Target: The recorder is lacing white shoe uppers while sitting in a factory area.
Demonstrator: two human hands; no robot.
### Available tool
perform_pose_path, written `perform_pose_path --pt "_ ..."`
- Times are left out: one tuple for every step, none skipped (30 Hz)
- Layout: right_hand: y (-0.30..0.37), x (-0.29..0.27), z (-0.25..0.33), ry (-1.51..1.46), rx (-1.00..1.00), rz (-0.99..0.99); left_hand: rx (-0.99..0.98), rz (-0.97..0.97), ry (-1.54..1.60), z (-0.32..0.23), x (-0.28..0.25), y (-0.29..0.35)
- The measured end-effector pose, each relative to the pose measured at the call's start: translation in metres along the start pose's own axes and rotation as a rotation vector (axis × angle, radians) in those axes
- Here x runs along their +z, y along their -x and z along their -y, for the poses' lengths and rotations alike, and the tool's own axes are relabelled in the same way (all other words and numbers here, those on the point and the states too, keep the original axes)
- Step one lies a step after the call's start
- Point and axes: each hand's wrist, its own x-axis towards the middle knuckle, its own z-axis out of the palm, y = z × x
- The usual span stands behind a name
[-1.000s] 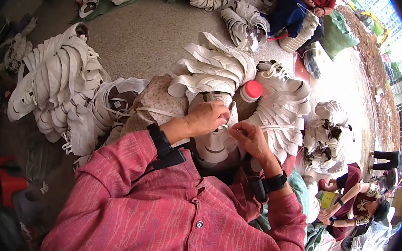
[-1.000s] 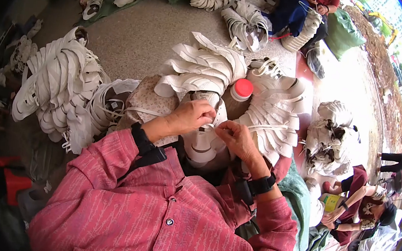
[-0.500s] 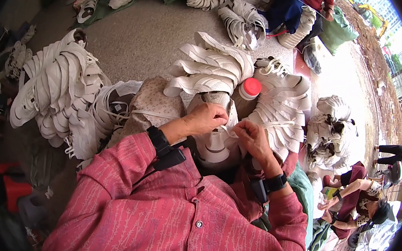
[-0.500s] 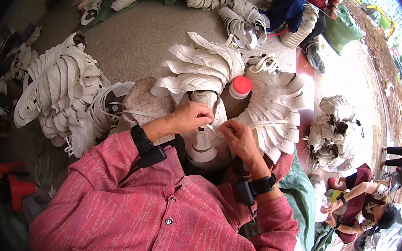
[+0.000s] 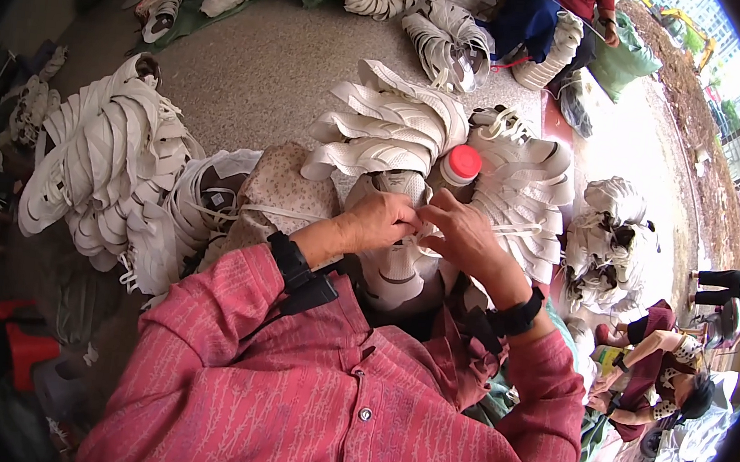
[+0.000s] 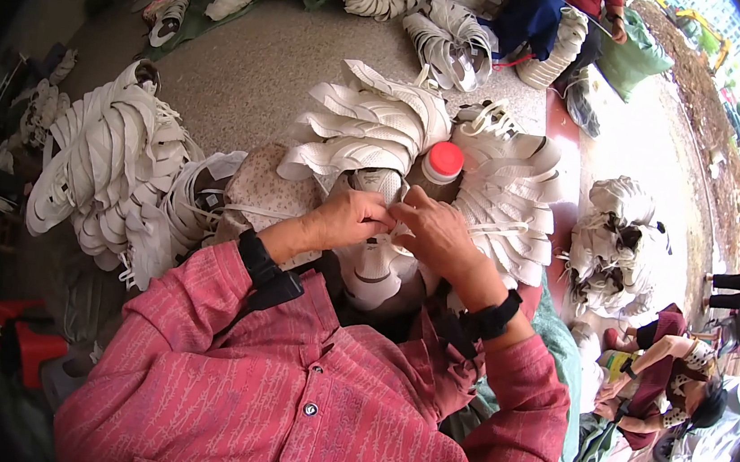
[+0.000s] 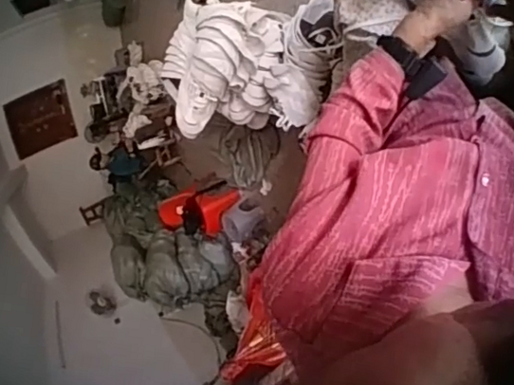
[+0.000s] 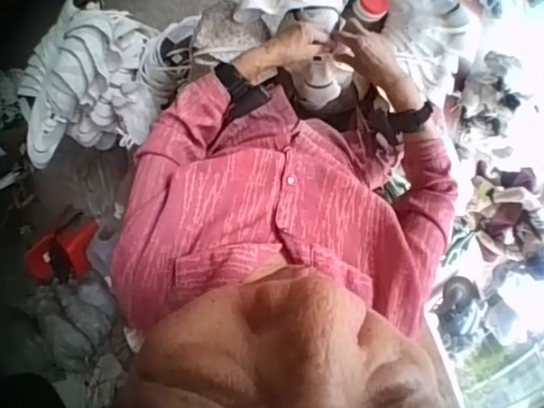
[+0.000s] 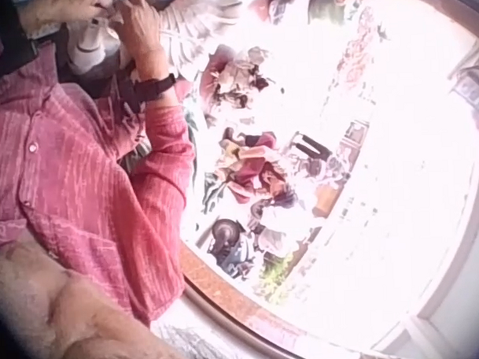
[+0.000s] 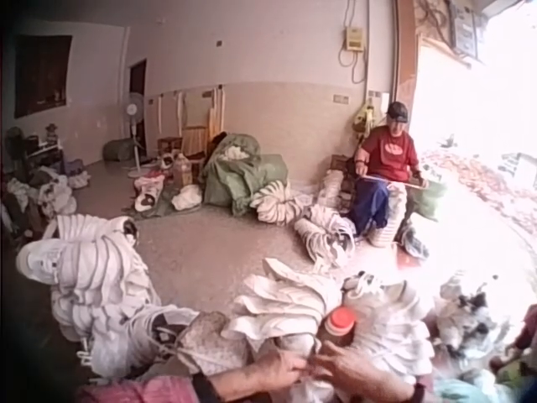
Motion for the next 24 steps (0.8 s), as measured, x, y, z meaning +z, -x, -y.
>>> perform_pose_path --pt "-0.005 -0.001 -0.002 0.056 -0.020 0.037 0.077 -0.008 -0.104 0.000 -0.001 0.000" --pt "-0.010 -0.002 -0.006 0.053 -0.020 0.038 0.074 -0.006 -0.103 0.001 0.000 -0.001" --pt "-0.013 -0.003 -0.011 0.024 -0.047 0.077 0.087 -0.014 -0.075 0.002 0.000 -0.001" --pt "-0.015 -0.003 -0.015 -0.004 -0.074 0.116 0.101 -0.022 -0.045 0.003 0.001 -0.002" --pt "-0.016 -0.002 -0.019 -0.090 -0.097 0.099 0.101 -0.021 -0.045 0.004 0.001 -0.003" --pt "-0.016 -0.003 -0.020 -0.090 -0.103 0.103 0.091 -0.013 -0.016 0.005 -0.001 -0.003" --pt "-0.015 -0.003 -0.019 -0.138 -0.090 0.087 0.082 -0.004 0.013 0.007 -0.002 -0.003" --pt "-0.014 -0.003 -0.018 -0.185 -0.075 0.071 0.078 -0.010 0.014 0.008 -0.003 -0.005" --pt "-0.012 -0.001 -0.018 -0.184 -0.079 0.078 0.072 0.021 -0.040 0.006 -0.002 -0.007" --pt "-0.009 0.001 -0.018 -0.227 -0.031 0.052 0.066 0.051 -0.094 0.005 -0.001 -0.009" --pt "-0.007 0.003 -0.019 -0.270 0.016 0.027 0.062 0.045 -0.092 0.002 0.001 -0.012" --pt "-0.006 0.004 -0.020 -0.269 0.014 0.030 0.034 0.042 -0.136 -0.003 0.002 -0.014" --pt "-0.005 0.004 -0.021 -0.300 -0.007 0.003 0.005 0.039 -0.181 -0.006 0.002 -0.015" --pt "-0.004 0.005 -0.022 -0.331 -0.029 -0.024 0.002 0.037 -0.182 -0.007 -0.001 -0.014" --pt "-0.005 0.004 -0.024 -0.332 -0.033 -0.026 0.085 -0.026 -0.276 -0.005 -0.006 -0.012" --pt "-0.006 0.003 -0.026 -0.294 -0.063 -0.020 0.167 -0.087 -0.369 -0.006 -0.014 -0.009" --pt "-0.007 0.003 -0.027 -0.256 -0.094 -0.014 0.206 -0.186 -0.483 -0.001 -0.035 -0.005" --pt "-0.006 0.003 -0.029 -0.261 -0.093 -0.019 0.248 -0.280 -0.594 0.001 -0.069 0.000" --pt "-0.002 0.003 -0.032 -0.306 -0.048 0.002 0.297 -0.429 -0.703 0.006 -0.102 0.005" --pt "0.000 0.004 -0.034 -0.354 -0.002 0.021 0.138 -0.523 -0.835 0.004 -0.139 0.016" --pt "-0.004 -0.002 -0.027 -0.297 -0.008 0.064 -0.002 -0.713 -0.798 0.020 -0.181 0.033" --pt "-0.005 0.000 -0.028 -0.302 0.001 0.052 -0.072 -0.808 -0.833 0.042 -0.228 0.054" --pt "-0.007 0.005 -0.031 -0.223 -0.063 0.002 -0.125 -0.860 -0.999 0.043 -0.272 0.076" --pt "-0.011 0.008 -0.029 -0.141 -0.140 -0.042 -0.164 -0.984 -1.067 0.059 -0.324 0.110"
